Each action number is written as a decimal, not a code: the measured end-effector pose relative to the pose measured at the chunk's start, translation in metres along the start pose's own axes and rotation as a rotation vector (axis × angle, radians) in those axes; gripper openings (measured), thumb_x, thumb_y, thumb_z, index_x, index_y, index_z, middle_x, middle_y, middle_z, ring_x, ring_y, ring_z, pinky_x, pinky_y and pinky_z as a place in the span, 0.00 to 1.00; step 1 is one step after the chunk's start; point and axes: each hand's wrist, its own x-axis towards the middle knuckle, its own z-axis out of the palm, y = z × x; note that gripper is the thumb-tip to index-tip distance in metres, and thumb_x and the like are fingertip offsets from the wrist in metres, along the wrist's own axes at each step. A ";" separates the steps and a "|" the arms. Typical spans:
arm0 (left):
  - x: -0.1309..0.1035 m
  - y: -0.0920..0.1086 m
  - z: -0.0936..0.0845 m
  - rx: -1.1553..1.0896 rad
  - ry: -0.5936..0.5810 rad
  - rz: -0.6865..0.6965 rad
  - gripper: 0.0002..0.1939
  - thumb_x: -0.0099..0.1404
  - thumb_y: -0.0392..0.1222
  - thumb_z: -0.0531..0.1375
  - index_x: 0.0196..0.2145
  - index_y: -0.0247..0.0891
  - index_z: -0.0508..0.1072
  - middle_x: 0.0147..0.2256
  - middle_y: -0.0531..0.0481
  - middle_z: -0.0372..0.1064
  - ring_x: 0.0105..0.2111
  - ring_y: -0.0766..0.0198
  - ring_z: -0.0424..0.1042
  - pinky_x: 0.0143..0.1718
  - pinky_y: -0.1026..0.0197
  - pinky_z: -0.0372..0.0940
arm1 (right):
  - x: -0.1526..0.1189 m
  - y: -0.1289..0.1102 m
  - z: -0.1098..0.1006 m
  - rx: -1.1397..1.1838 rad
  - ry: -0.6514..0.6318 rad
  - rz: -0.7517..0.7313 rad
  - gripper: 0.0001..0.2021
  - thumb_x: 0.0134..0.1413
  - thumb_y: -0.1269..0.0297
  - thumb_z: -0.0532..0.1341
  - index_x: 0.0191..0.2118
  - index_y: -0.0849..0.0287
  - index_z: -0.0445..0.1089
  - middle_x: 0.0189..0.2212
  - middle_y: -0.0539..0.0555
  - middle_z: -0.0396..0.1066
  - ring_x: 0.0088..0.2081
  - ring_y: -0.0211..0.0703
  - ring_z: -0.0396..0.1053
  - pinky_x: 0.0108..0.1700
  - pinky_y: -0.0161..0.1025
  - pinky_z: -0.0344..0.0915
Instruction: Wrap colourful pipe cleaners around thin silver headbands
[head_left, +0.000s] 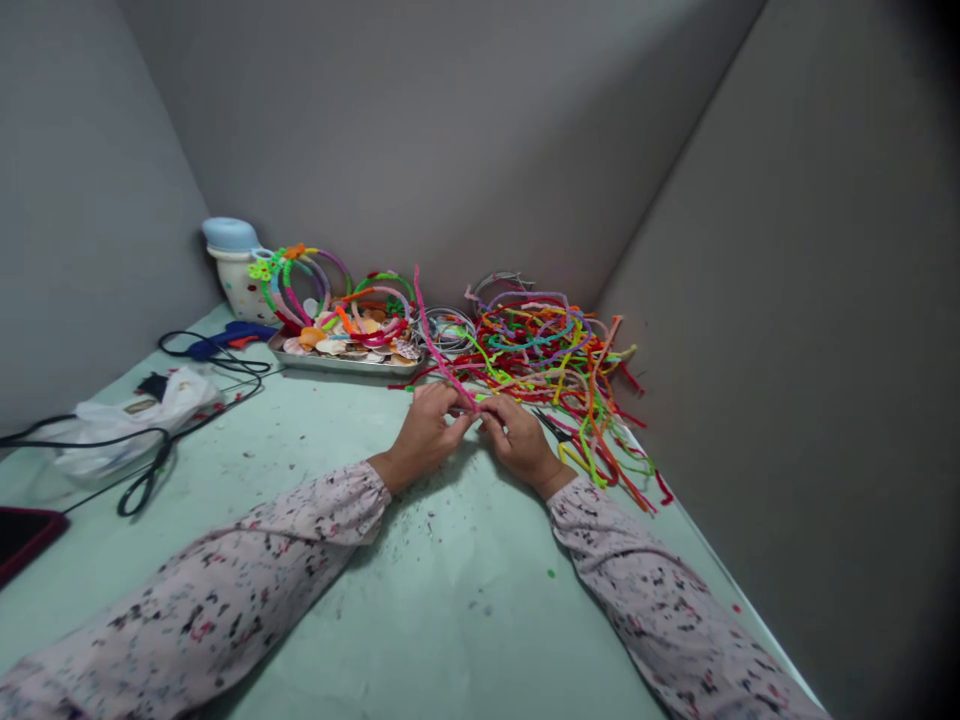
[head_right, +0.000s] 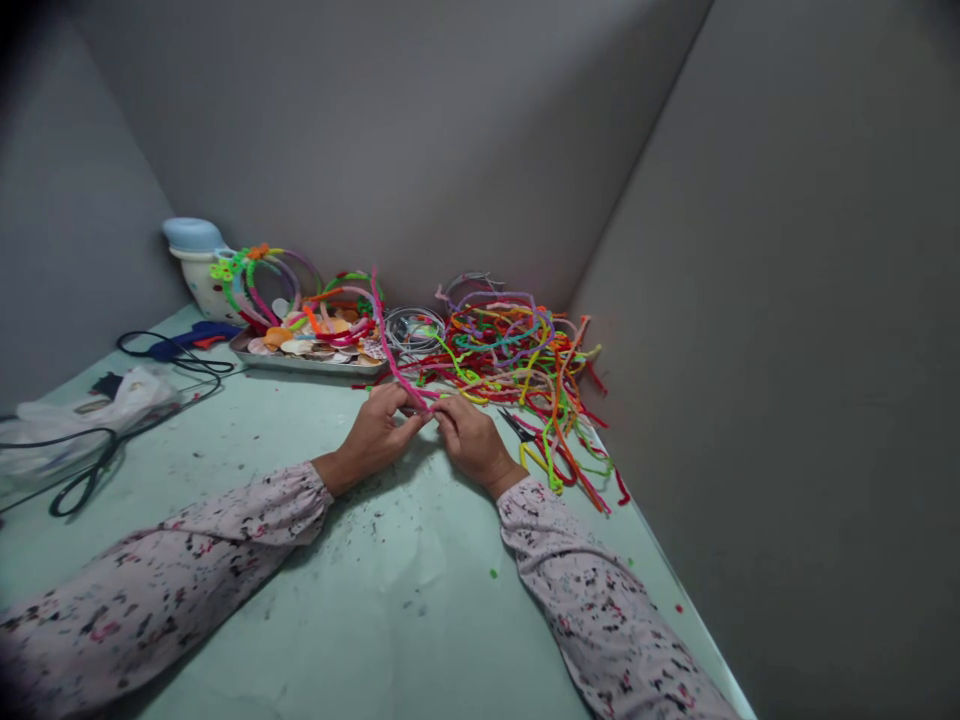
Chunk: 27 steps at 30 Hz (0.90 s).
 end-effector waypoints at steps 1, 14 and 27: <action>0.000 0.000 0.000 0.003 -0.005 -0.002 0.01 0.60 0.37 0.60 0.30 0.38 0.70 0.30 0.51 0.69 0.34 0.63 0.67 0.41 0.57 0.59 | 0.000 0.000 0.000 -0.009 0.003 0.004 0.08 0.61 0.70 0.52 0.43 0.58 0.66 0.37 0.56 0.70 0.40 0.43 0.68 0.43 0.41 0.66; 0.000 0.001 -0.001 0.001 -0.027 -0.001 0.03 0.60 0.38 0.60 0.30 0.38 0.70 0.30 0.51 0.69 0.34 0.63 0.67 0.41 0.57 0.58 | -0.002 0.002 -0.001 -0.026 0.012 0.008 0.07 0.61 0.69 0.52 0.42 0.57 0.65 0.35 0.55 0.68 0.38 0.44 0.67 0.41 0.41 0.66; 0.001 0.004 -0.003 -0.015 -0.053 -0.026 0.07 0.62 0.41 0.58 0.27 0.38 0.67 0.28 0.53 0.68 0.32 0.64 0.66 0.41 0.57 0.57 | -0.002 0.000 -0.002 -0.032 -0.010 -0.019 0.07 0.60 0.70 0.53 0.42 0.57 0.65 0.35 0.55 0.69 0.39 0.44 0.67 0.42 0.41 0.65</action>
